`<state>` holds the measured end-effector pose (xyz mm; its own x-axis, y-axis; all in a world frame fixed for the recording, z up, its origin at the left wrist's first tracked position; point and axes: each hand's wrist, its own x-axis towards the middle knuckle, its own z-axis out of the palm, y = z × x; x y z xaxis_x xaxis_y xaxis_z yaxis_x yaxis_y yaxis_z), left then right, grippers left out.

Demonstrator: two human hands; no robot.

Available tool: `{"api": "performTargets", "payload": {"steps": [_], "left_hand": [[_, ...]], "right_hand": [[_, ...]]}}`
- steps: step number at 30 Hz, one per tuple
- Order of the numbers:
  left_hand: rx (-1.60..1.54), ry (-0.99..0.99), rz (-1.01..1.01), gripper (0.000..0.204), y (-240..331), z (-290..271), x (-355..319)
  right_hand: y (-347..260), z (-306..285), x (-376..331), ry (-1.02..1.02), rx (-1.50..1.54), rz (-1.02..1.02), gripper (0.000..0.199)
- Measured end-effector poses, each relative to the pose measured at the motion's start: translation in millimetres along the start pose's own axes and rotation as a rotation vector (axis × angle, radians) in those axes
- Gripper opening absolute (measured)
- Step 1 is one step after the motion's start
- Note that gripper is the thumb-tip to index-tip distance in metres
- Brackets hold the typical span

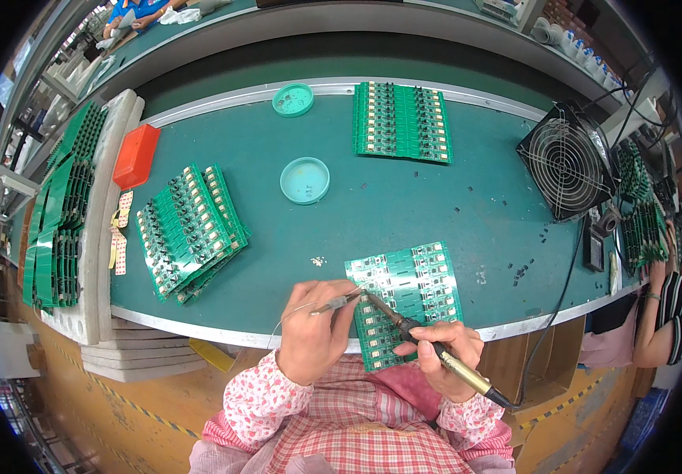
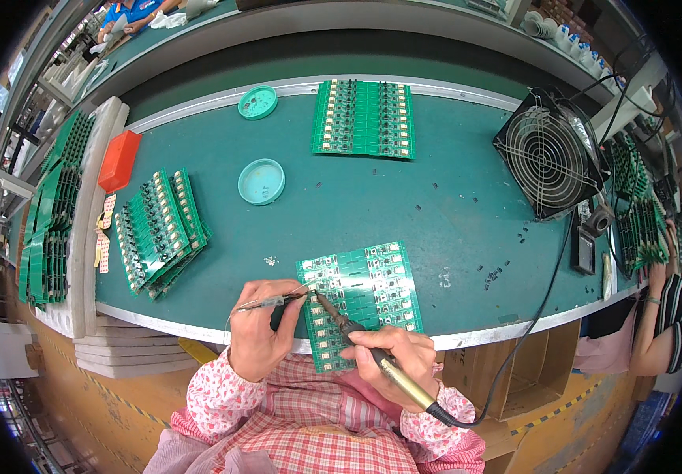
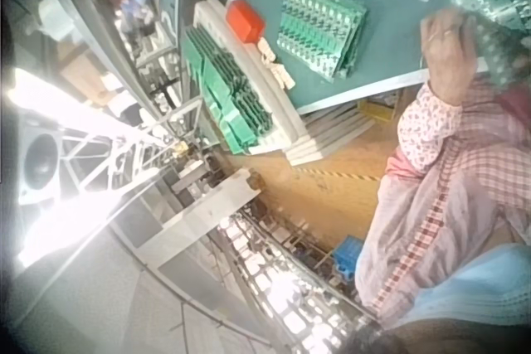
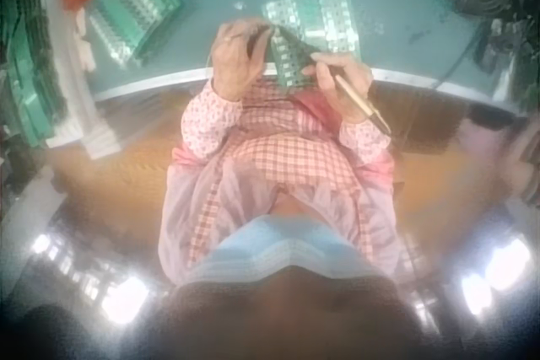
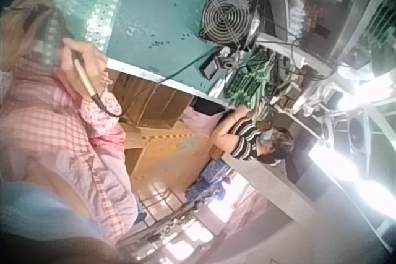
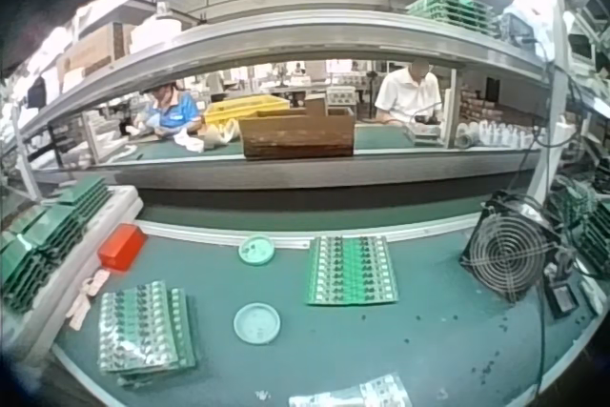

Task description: The person solders electronic components onto a printed circuit board using a soldering iron and solder wire.

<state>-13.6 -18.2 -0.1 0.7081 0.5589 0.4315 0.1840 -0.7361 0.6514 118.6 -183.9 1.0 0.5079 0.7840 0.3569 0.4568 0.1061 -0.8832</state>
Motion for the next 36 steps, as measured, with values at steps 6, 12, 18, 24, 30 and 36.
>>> {"api": "performTargets", "payload": {"steps": [6,12,18,24,30,36], "left_hand": [[-0.004,-0.008,-0.017,0.02,0,0,0],[0.0,-0.002,-0.019,0.021,0,1,0],[0.006,0.006,0.001,0.022,0,1,0],[0.001,0.004,0.016,0.023,-1,1,1],[0.017,0.005,0.043,0.024,0,0,1],[-0.017,0.019,-0.008,0.023,0,1,-1]], "right_hand": [[-9,2,0,0.056,0.107,0.199,0.011],[-29,8,5,0.024,-0.021,0.241,0.015],[-23,6,5,-0.034,-0.119,0.043,0.018],[-19,1,-4,0.109,-0.048,0.114,0.012],[-12,-2,-6,0.242,-0.039,0.038,0.016],[0,5,3,0.132,-0.616,-0.143,0.045]]}}
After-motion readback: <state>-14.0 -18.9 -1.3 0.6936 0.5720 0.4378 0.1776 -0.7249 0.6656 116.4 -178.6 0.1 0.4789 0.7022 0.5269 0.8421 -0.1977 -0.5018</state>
